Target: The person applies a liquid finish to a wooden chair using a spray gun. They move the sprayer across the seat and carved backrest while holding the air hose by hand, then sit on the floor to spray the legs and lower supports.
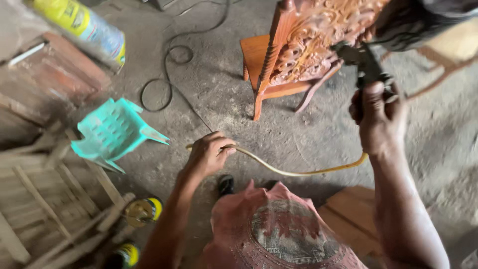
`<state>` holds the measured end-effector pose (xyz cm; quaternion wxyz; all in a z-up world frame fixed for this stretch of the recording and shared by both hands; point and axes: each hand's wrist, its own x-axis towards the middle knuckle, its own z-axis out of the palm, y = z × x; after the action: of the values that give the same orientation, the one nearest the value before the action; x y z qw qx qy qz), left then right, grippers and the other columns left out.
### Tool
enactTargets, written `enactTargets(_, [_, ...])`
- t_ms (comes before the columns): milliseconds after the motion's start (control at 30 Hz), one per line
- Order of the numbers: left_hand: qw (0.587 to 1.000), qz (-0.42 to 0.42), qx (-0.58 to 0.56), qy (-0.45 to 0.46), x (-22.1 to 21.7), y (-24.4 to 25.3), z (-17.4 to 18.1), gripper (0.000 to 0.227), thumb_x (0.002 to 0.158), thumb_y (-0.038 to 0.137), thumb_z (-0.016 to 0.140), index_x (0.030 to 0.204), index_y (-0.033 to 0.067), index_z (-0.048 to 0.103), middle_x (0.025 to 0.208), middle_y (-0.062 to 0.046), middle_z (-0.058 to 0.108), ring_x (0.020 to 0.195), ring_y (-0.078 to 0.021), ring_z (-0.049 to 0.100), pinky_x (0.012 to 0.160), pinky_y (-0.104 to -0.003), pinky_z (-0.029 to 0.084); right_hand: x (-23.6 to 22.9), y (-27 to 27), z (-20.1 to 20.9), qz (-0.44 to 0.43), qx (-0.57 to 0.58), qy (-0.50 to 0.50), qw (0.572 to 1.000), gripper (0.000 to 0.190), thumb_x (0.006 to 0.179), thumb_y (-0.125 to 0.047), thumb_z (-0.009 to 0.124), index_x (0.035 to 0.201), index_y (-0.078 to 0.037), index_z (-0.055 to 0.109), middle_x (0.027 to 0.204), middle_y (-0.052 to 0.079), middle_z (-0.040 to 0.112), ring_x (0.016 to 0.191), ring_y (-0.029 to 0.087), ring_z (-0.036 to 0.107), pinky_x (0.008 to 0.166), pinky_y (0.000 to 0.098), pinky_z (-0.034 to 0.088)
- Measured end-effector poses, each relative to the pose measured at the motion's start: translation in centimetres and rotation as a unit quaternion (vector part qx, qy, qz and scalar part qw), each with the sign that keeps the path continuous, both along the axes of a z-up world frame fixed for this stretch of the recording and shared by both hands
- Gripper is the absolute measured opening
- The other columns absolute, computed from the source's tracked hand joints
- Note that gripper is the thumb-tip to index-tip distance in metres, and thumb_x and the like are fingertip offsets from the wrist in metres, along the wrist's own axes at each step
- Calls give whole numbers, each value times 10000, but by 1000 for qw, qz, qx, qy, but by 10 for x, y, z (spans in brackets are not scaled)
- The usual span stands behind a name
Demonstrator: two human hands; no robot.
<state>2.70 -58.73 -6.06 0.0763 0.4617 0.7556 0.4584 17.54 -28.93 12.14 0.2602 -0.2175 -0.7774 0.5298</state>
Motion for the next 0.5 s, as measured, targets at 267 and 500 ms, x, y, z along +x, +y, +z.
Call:
enactTargets(267, [999,27,37,-25,-52,-25,-24,171,836,157,806,944,42,740,865,-113,715,758,-296,693,650,-397,532,-8,-76,-16,-127,76,4,989,607,1093,-571,504,1299,-2,552,897,53,647,667,92,551,550,261,429])
enactTargets(500, [989,-100,101,34,-62,11,-9,286,854,240,845,1086,117,734,799,-23,738,678,-156,699,598,-310,548,6,-135,-25,-87,187,-148,967,581,1045,-438,572,1360,50,572,969,114,706,768,169,621,644,317,524])
